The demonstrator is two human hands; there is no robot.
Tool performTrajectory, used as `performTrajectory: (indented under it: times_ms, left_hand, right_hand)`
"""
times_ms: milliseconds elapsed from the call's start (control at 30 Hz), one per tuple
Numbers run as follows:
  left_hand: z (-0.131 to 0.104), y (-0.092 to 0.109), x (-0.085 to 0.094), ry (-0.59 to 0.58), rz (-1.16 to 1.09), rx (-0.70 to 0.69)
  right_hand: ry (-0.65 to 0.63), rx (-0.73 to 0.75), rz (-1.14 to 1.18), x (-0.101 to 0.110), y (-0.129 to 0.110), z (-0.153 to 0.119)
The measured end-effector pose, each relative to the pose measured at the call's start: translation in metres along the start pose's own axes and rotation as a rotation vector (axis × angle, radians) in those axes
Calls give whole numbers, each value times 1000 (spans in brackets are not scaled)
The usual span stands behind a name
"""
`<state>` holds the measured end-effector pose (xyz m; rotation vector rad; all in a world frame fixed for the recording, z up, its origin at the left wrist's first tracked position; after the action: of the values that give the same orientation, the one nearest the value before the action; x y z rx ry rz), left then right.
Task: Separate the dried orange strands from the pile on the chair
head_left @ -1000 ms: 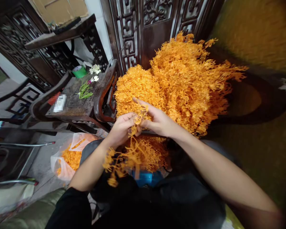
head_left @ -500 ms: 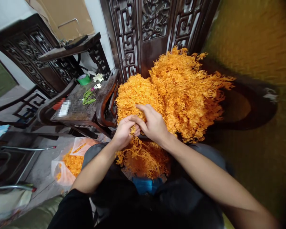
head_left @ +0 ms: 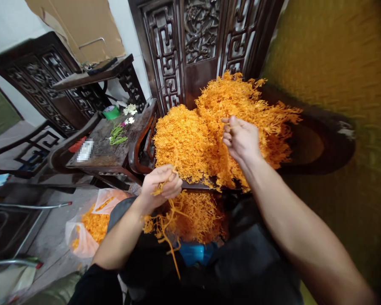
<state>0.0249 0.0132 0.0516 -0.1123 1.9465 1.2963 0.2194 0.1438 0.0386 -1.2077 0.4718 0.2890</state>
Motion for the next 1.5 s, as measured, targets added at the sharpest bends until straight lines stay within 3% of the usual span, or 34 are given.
performTrajectory:
  times_ms: [67,200,333,433,600,700,800,900,967,1100,1167,1333,1500]
  left_hand:
    - [0,6,9,88,7,-69]
    - [11,8,31,304,24,-116]
    - [19,6,48,450,20,-140]
    - [22,7,52,489,13,-166]
    - [26,7,45,480,6,-249]
    - [31,3,46,500,48,-249]
    - [31,13,60,621,70,-333]
    - [21,36,82,869,47,-479]
    - [20,47,85,870,37,-514]
    - [27,53,55,496,89,-521]
    - [28,47,39,412,118,-523]
    - [36,24,20,424,105,-501]
    - [36,16,7,521,296,-635]
  right_hand:
    - [-87,-103,50,2,0,2]
    - [-376,-326,81,-23,10,-33]
    - [-534,-302,75,-45,9,-61]
    - [-674,-128,-163,-55,2,-72]
    - [-835,429,-862,-68,-2,-86]
    - [-866,544,-1114,-71,6,-91]
    - [-896,623,-1119,-77,-2,-99]
    - [-1003,707,-858,-87,-24,-116]
    - [-983,640,-730,-85,-36,-117]
    - [-772,291,-678,-61,-36,-95]
    - [-713,174,-629,-52,-31,-88]
    - [-729,230,-656,-60,-27,-91]
    - [-686,-198,-396,-65,1,-102]
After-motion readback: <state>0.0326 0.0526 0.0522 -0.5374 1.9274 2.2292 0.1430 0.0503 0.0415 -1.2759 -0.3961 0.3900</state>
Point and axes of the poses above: each hand's wrist, its own z-axis towards the middle knuckle, its own x-axis out of the back of the hand, y = z × x, the point moved 6 cm from there along z, towards the middle knuckle, and after that the axes turned 13 degrees about x, right-handed, at the moved point
